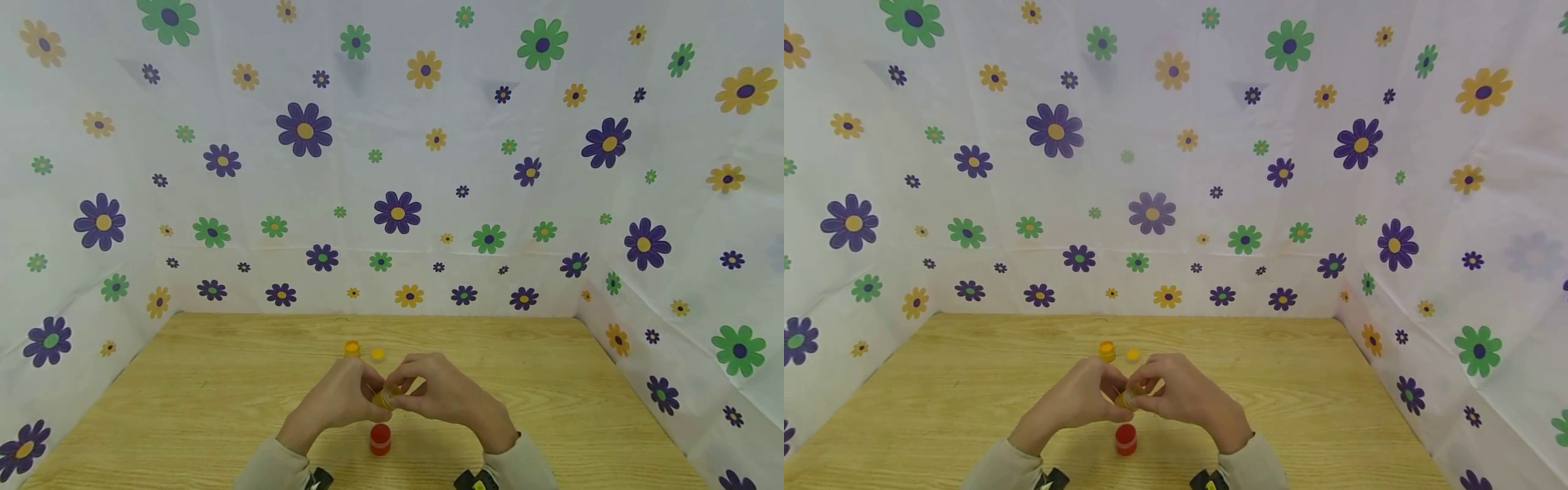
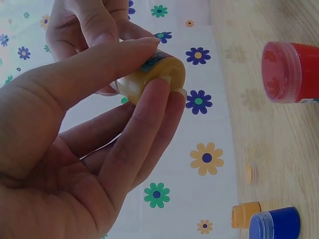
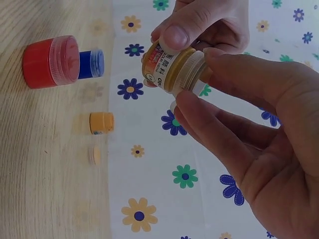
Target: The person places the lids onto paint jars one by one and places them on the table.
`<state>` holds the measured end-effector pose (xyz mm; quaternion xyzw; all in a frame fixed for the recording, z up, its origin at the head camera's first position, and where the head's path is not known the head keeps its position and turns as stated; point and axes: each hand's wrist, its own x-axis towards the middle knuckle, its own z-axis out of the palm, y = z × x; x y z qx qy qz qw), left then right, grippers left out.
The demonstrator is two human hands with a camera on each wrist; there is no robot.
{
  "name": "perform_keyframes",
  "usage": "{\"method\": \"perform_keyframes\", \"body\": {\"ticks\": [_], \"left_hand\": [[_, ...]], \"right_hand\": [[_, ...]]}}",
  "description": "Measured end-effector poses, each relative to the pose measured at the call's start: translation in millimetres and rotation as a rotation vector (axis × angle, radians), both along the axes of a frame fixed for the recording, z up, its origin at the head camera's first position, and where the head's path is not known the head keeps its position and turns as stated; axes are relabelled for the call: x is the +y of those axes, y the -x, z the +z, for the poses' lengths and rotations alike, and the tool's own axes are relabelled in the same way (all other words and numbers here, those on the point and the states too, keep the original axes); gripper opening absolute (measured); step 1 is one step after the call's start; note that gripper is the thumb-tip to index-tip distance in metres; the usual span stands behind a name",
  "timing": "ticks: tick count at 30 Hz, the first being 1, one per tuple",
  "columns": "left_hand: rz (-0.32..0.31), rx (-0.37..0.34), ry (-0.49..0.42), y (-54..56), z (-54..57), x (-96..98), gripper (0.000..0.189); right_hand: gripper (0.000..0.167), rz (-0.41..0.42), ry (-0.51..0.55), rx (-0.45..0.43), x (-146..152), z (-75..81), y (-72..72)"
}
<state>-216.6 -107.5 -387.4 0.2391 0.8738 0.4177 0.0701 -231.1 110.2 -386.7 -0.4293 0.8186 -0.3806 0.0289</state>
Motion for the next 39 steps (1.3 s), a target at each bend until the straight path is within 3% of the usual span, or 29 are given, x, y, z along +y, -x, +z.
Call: {"method": "perform_keyframes", "body": {"ticks": [9,17,27,39], "left_hand": [[-0.010,0.003,-0.002,0.8,0.3,-0.1,0.023],[0.013,-0.013,0.002,2.0,-1.3,-2.6,0.027],[0.004,-0.006,0.019,1.7,1.3,-3.5,0.023],[-0.008,-0.023,-0.007,1.2,1.4,-2.4,0.022]], "right_hand": [[0.014,-0.017,-0.026,0.023,-1.6,-2.0,2.3],[0.025,-0.033,-0.014,0.003,1.1,0.7,1.6],[0.019,0.053,-0.001,0.076,0.2,0.2,0.5],[0.020,0.027,-0.014,0.005,-1.2,1.0,-1.5]]}}
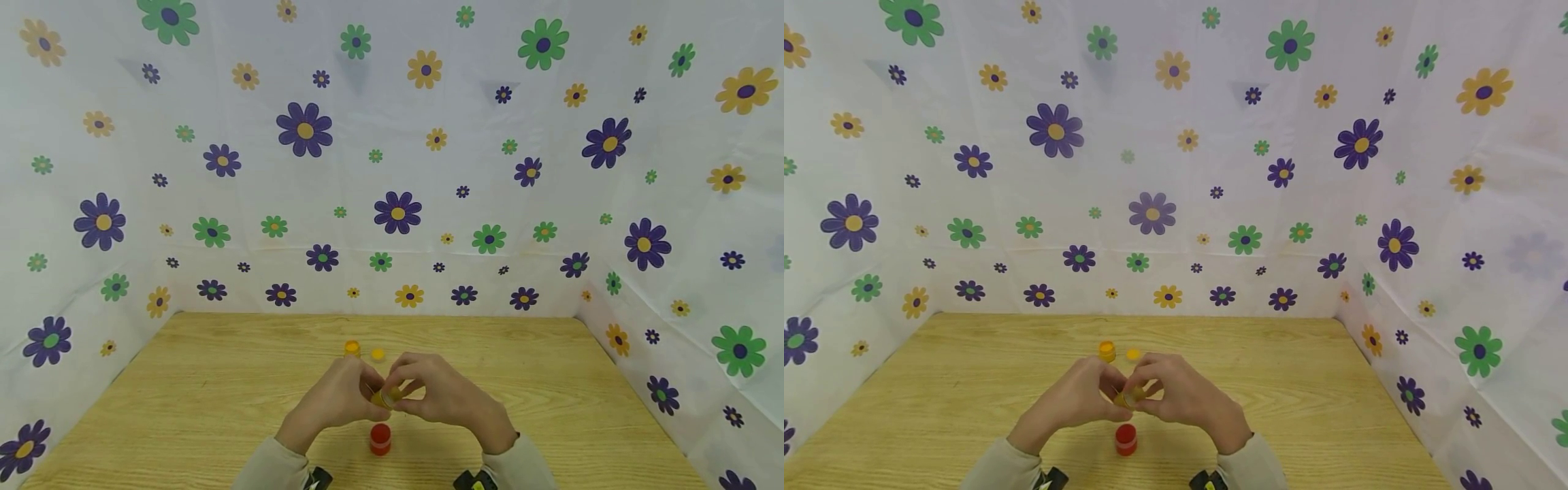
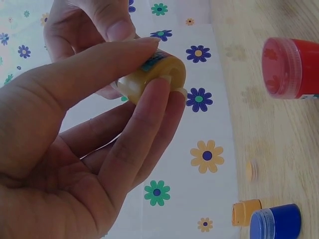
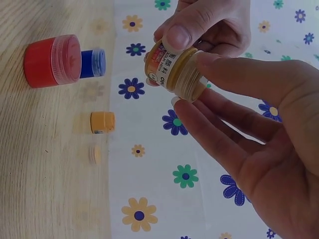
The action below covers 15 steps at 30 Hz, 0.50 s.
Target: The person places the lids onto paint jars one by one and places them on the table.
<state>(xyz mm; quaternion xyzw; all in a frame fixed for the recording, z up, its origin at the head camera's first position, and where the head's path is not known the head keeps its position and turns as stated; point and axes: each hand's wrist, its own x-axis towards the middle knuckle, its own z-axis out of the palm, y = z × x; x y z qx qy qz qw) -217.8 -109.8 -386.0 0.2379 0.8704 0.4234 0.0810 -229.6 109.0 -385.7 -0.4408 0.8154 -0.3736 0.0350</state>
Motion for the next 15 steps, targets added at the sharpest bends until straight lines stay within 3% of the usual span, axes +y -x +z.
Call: {"method": "perform_keyframes", "body": {"ticks": [15], "left_hand": [[0.005,0.010,0.002,-1.4,-0.2,2.3,0.022]], "right_hand": [[0.015,-0.074,-0.028,-0.045,-2.3,-1.1,0.9]]}}
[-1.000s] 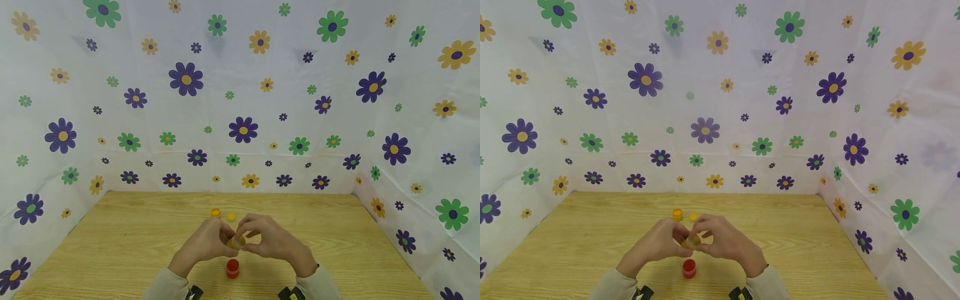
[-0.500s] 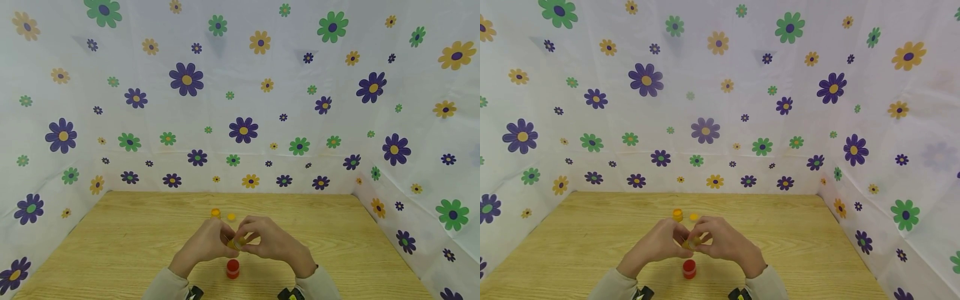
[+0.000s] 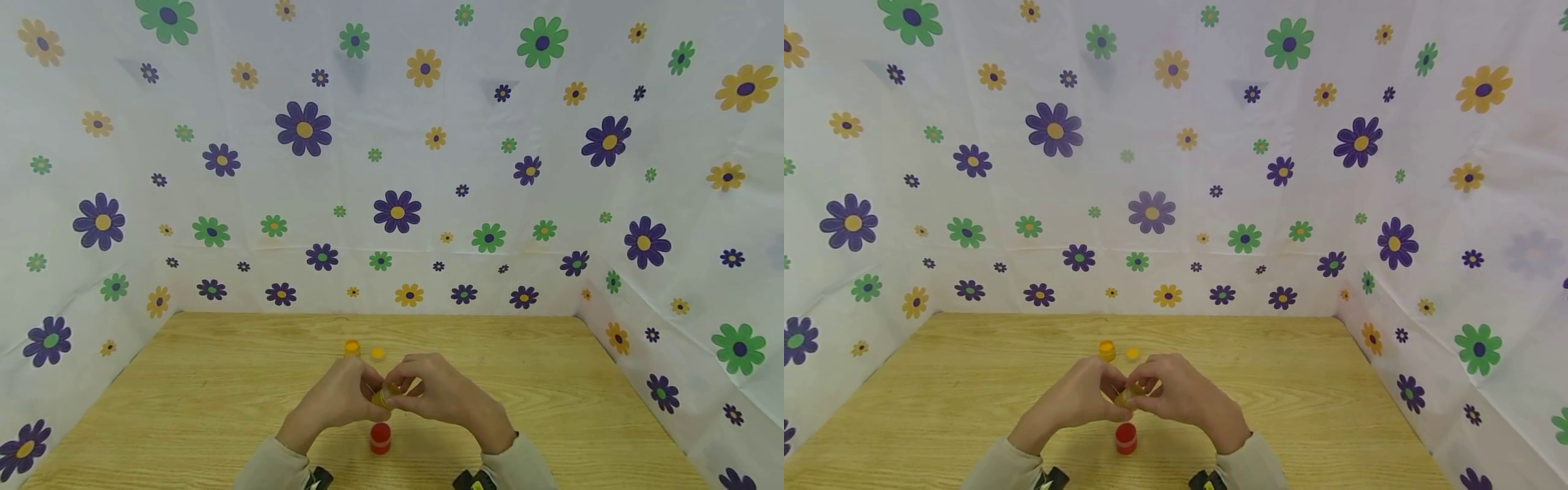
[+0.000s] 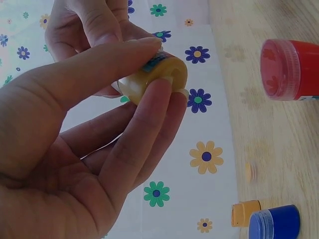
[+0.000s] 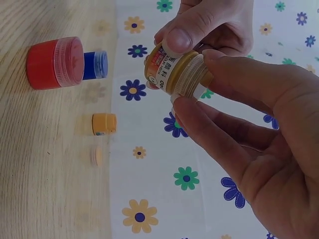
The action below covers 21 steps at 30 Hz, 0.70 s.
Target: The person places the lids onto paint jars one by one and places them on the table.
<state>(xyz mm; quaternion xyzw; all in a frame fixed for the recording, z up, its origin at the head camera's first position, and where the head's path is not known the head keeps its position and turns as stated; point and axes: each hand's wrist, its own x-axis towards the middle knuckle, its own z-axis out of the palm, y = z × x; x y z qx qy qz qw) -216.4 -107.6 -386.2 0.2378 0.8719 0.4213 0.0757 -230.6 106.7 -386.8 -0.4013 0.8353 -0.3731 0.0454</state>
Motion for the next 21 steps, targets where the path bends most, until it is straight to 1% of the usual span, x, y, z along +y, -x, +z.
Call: {"method": "perform_keyframes", "body": {"ticks": [7,11,16,21], "left_hand": [[0.009,0.004,0.007,-0.2,1.2,0.1,0.022],[0.015,-0.001,0.003,-0.3,2.5,-0.4,0.023],[0.020,-0.013,0.006,-0.1,3.1,-1.9,0.024],[0.014,-0.007,0.011,0.0,2.1,-3.5,0.023]], "right_hand": [[0.020,-0.002,-0.017,0.039,-0.2,-0.4,1.7],[0.023,0.006,0.008,0.060,1.5,0.7,2.0],[0.023,0.043,0.048,0.082,4.8,2.0,0.8],[0.021,0.095,0.056,0.130,4.4,1.8,-0.8]]}}
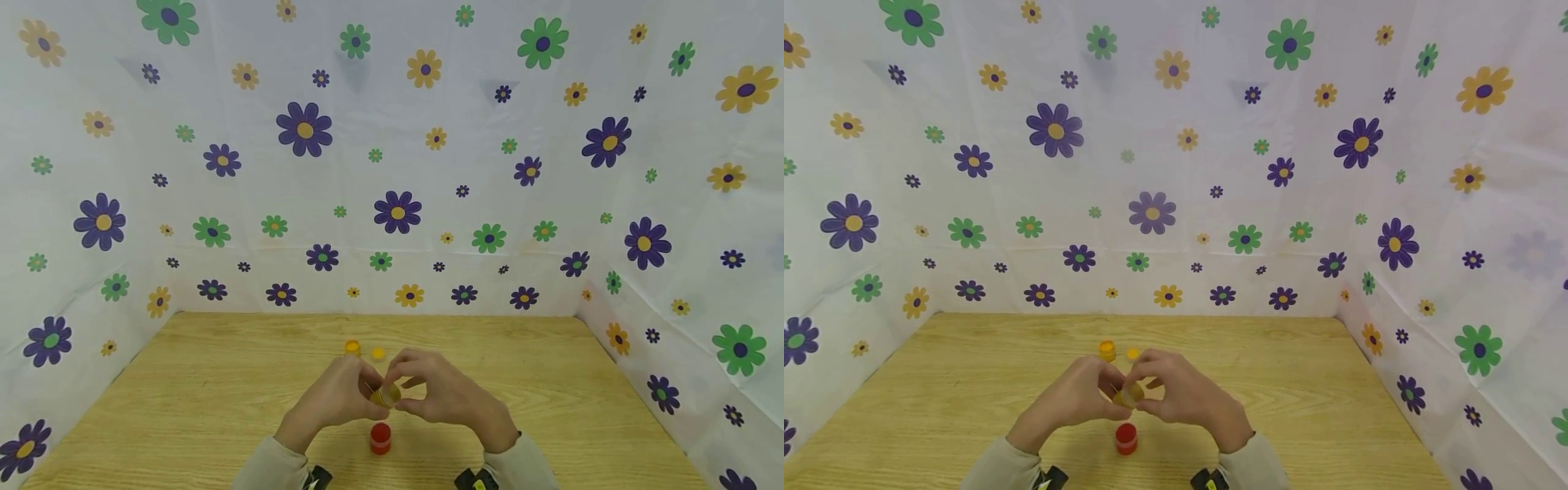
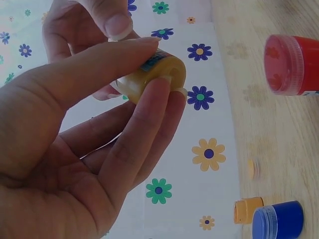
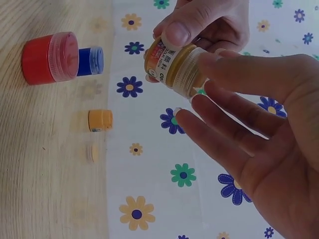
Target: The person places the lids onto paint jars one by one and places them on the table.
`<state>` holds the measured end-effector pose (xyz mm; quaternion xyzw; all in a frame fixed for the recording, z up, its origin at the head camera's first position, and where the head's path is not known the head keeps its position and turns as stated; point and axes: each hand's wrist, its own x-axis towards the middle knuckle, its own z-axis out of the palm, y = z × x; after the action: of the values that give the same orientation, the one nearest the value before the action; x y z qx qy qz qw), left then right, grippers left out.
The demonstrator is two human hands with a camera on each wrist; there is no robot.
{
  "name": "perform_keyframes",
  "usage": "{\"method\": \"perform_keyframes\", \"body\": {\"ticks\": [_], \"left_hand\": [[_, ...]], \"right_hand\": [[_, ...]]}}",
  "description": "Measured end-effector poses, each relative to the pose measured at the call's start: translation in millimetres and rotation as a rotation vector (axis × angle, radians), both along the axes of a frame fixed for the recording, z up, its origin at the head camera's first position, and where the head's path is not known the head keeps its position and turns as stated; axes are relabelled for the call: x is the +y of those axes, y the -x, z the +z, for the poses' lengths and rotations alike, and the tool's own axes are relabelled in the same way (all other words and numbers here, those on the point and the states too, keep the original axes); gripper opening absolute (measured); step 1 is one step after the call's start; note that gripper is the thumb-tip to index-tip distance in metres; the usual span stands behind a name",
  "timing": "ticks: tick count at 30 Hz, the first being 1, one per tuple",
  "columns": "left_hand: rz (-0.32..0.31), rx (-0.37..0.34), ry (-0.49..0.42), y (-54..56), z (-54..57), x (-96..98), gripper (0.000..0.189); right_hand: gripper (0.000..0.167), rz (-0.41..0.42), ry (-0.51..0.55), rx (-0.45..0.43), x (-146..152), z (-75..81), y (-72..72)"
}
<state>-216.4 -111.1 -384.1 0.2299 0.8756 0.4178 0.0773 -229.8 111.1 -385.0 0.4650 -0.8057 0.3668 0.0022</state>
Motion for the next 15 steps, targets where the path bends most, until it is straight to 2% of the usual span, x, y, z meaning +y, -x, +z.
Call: {"method": "perform_keyframes", "body": {"ticks": [8,15], "left_hand": [[0.006,0.018,0.017,0.1,-0.5,-0.4,0.024],[-0.011,0.016,-0.003,0.1,-0.3,0.8,0.023]], "right_hand": [[0.016,0.031,0.021,0.065,-2.2,-2.2,0.6],[0.014,-0.002,0.015,-0.041,-2.0,-2.2,0.0]]}}
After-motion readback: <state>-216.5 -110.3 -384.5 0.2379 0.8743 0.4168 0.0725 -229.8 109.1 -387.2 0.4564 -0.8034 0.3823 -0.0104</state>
